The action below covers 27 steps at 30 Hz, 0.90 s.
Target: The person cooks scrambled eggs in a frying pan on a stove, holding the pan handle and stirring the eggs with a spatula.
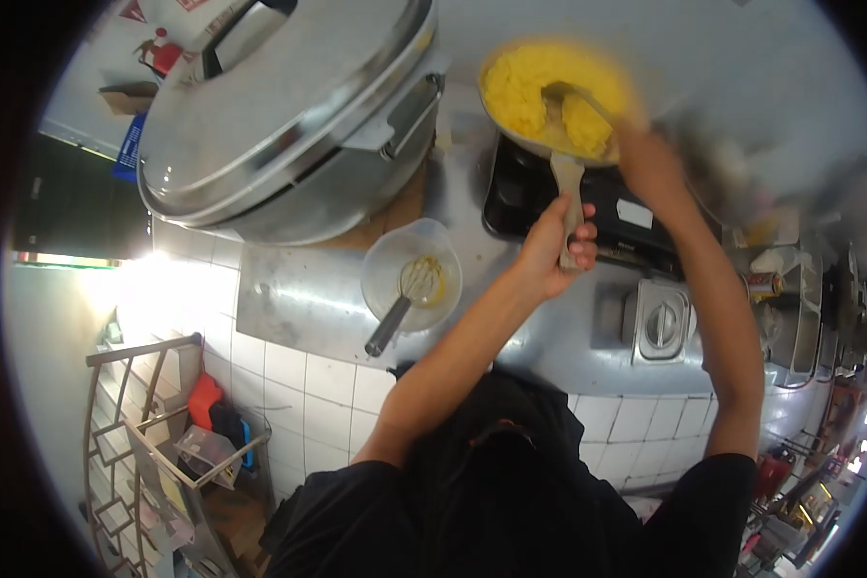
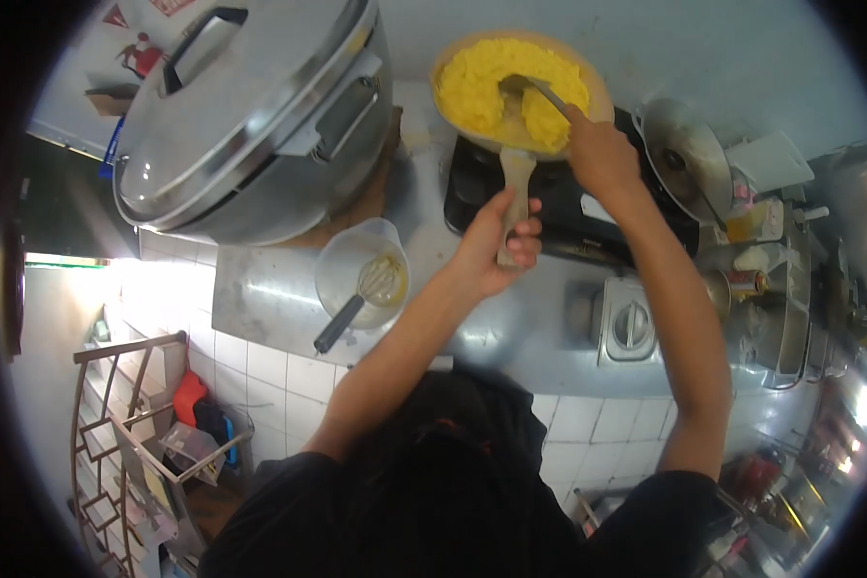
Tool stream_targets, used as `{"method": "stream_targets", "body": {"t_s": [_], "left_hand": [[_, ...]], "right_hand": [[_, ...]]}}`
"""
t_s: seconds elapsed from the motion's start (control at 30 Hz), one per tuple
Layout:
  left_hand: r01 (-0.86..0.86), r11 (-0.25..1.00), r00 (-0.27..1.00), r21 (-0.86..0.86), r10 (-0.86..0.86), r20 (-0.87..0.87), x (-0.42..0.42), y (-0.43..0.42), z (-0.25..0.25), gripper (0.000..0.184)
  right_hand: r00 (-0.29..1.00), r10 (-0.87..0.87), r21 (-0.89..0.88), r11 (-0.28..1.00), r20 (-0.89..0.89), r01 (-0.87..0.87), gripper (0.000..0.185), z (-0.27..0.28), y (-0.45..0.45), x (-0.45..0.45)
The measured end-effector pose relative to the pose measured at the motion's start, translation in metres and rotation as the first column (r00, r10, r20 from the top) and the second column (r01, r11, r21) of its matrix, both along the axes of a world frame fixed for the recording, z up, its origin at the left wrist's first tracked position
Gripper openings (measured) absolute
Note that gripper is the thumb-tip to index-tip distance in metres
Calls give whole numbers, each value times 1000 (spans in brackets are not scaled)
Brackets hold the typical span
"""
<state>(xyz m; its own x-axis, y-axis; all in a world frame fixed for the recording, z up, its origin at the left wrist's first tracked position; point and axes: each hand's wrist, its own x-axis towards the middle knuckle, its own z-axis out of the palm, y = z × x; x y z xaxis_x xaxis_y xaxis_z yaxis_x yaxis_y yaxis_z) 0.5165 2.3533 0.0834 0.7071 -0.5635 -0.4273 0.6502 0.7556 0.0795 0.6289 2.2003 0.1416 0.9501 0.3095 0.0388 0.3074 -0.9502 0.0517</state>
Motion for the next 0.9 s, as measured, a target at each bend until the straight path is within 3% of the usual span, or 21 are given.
{"method": "stream_targets", "body": {"t_s": [0.17, 0.27, 0.33, 0.4, 0.57, 0.73, 0.83, 0.9], "left_hand": [[0, 1000, 1000, -9, 0, 5, 1, 1, -2, 37], [12, 999, 1000, 42, -12, -5, 1, 2, 5, 36], [31, 997, 1000, 70, -31, -1, 3, 2, 7, 36], [41, 994, 999, 101, -41, -2, 2, 3, 8, 36], [22, 985, 999, 169, -27, 26, 1, 0, 10, 34], [-14, 996, 999, 92, 10, 47, -2, -3, 2, 32], [-5, 996, 998, 89, 0, 58, 2, -2, 4, 31], [2, 997, 998, 77, -7, 56, 0, -2, 4, 31]], "right_hand": [[970, 234, 100, 969, -71, -226, 36, 96, -47, -5], [887, 151, 16, 987, -437, -160, 39, 140, -22, -35], [905, 195, -14, 976, -379, -217, 40, 115, -4, -52], [933, 234, 185, 965, -274, -188, 42, 61, 10, -50], [987, 43, 114, 993, -152, -26, 35, 8, 39, 5], [967, -38, -139, 990, -251, 3, 23, 57, -10, 72], [993, -12, -52, 999, -119, 6, 24, 78, -27, 69], [1000, 2, -36, 999, 16, -1, 30, 51, -23, 53]]}}
